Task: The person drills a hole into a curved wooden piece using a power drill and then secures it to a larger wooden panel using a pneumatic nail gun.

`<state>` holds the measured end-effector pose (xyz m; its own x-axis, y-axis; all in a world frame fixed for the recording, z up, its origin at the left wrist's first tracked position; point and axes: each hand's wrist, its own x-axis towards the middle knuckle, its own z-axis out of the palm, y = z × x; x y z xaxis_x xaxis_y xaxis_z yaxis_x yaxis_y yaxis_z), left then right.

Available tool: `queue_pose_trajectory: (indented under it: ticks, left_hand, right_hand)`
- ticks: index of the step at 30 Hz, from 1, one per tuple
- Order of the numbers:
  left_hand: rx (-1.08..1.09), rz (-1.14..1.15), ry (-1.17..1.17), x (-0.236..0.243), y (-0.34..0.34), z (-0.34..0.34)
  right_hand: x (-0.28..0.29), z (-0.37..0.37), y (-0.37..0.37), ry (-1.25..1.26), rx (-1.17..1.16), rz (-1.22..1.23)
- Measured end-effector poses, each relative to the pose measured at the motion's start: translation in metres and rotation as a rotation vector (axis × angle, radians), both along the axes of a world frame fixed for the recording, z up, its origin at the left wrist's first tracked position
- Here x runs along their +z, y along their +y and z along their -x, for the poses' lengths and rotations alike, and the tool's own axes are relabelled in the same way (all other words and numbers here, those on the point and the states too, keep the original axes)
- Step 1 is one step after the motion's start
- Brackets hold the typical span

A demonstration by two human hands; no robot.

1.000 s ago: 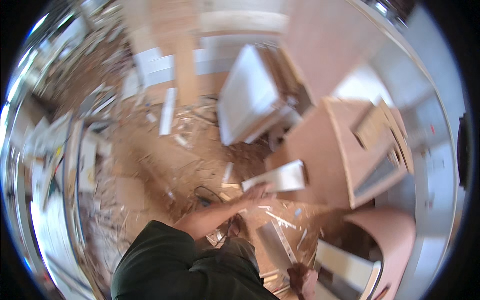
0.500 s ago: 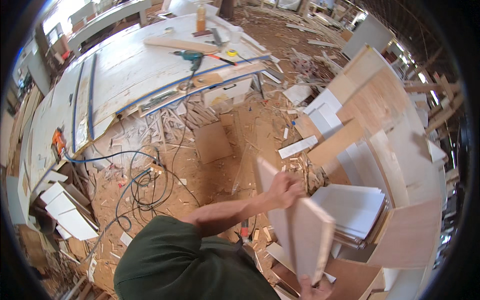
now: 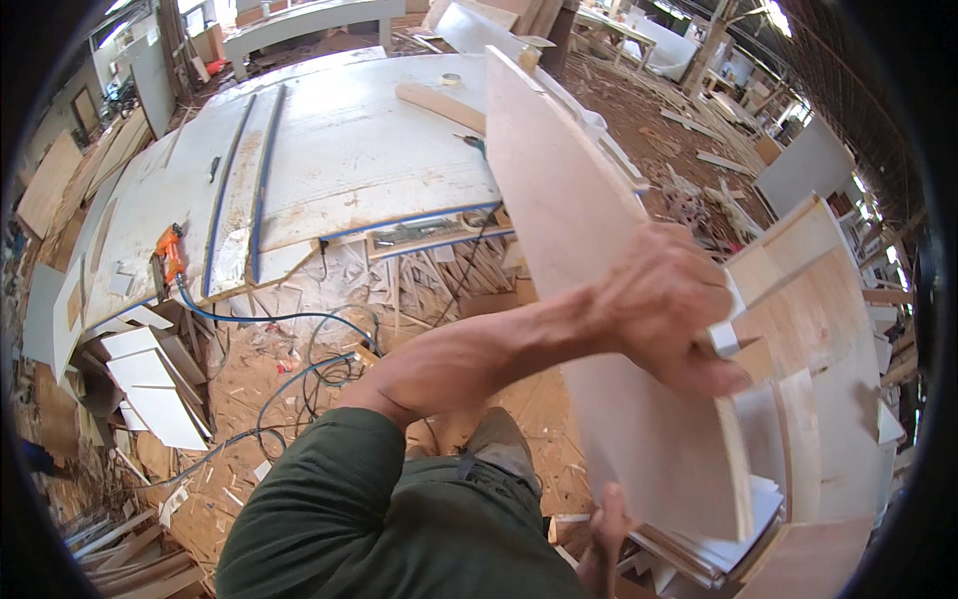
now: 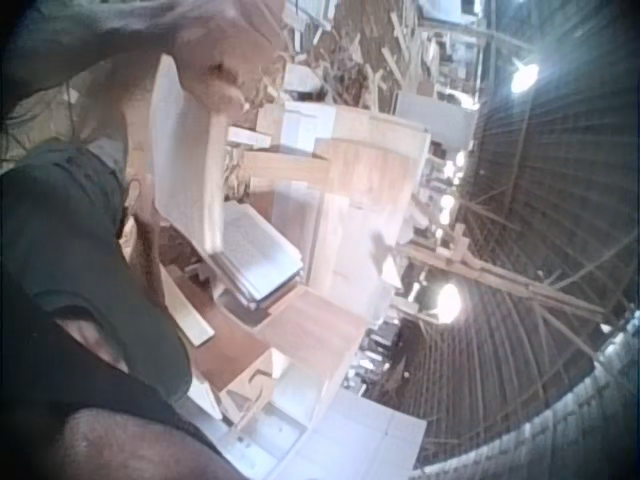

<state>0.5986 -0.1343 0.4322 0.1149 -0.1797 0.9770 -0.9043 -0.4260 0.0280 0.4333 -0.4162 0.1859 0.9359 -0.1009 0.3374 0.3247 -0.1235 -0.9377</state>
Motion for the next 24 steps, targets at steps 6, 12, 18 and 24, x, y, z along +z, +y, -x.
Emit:
queue_pose_trajectory:
  ticks: [6,12,18,24]
  left_hand:
    - [0.119,-0.154,0.075,-0.070,0.139,-0.083]
    - [0.297,-0.304,0.246,-0.117,0.296,-0.169]
    - [0.675,-0.351,0.349,-0.141,0.427,-0.223]
    - [0.779,-0.362,0.631,-0.151,0.416,-0.225]
  right_hand:
    - [-0.052,-0.129,0.166,-0.514,0.259,0.405]
    - [-0.137,-0.261,0.305,-0.160,0.643,0.255]
    - [-0.104,-0.356,0.462,-0.194,0.786,0.177]
    - [-0.067,-0.461,0.539,-0.281,1.157,0.341]
